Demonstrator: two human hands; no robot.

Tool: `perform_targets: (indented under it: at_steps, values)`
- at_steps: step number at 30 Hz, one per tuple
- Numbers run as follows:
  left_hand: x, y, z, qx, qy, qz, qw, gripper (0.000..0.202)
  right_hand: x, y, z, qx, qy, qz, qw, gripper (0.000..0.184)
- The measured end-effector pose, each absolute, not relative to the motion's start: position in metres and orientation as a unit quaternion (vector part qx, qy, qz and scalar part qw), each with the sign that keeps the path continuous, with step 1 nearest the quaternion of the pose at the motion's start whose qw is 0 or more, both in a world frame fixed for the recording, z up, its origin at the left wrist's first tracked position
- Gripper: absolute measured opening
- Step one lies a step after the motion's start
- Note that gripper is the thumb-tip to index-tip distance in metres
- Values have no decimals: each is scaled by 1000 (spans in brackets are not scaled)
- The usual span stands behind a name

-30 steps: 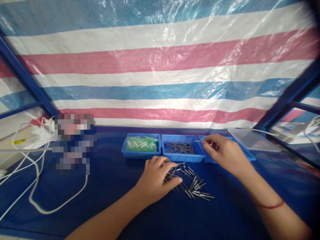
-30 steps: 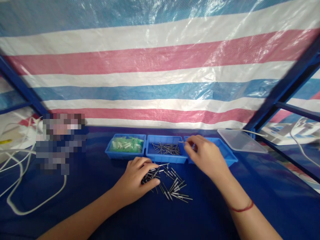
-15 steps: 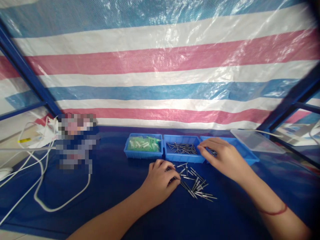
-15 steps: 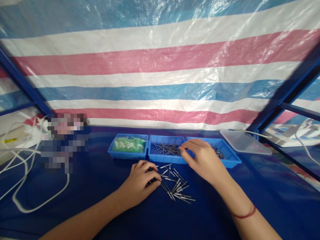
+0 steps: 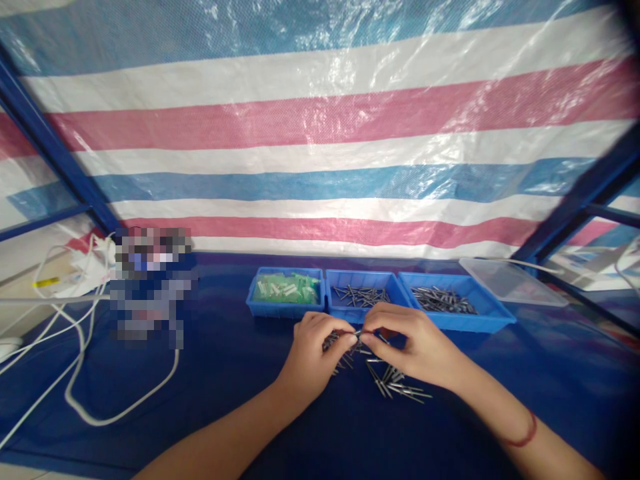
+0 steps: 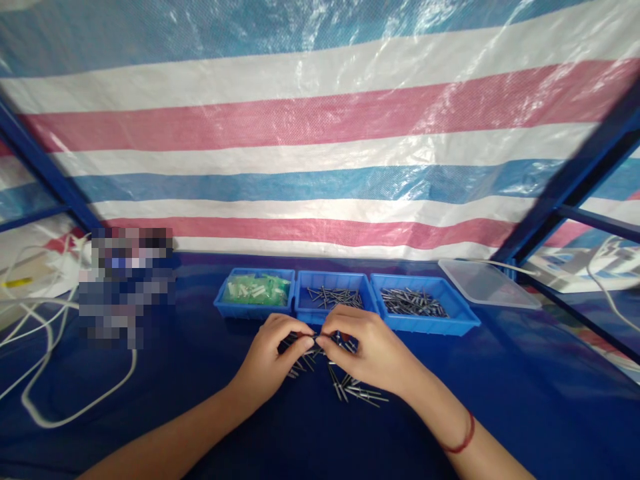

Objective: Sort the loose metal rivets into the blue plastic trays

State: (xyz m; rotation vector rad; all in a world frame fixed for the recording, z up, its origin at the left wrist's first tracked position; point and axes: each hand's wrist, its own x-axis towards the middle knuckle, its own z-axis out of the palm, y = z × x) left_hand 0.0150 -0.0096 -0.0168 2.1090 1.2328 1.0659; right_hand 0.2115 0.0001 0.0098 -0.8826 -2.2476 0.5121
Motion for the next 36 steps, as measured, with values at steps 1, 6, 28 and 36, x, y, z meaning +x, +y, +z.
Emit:
perform_targets:
  at_steps: [1,6,28,36]
  values:
    - [15,-9,-17,762,447,402,239,4,209,0,8,-339,-853,206,339,4]
    - [14,-7,-19,754,440,422,243,9,202,1,3,-362,-805,240,403,11]
    - [14,-9,-20,736,456,445,228,3,200,2,-3,-412,-748,317,414,13]
    - [14,-9,-21,743,447,447,221,3,198,-2,6,-375,-832,221,343,11]
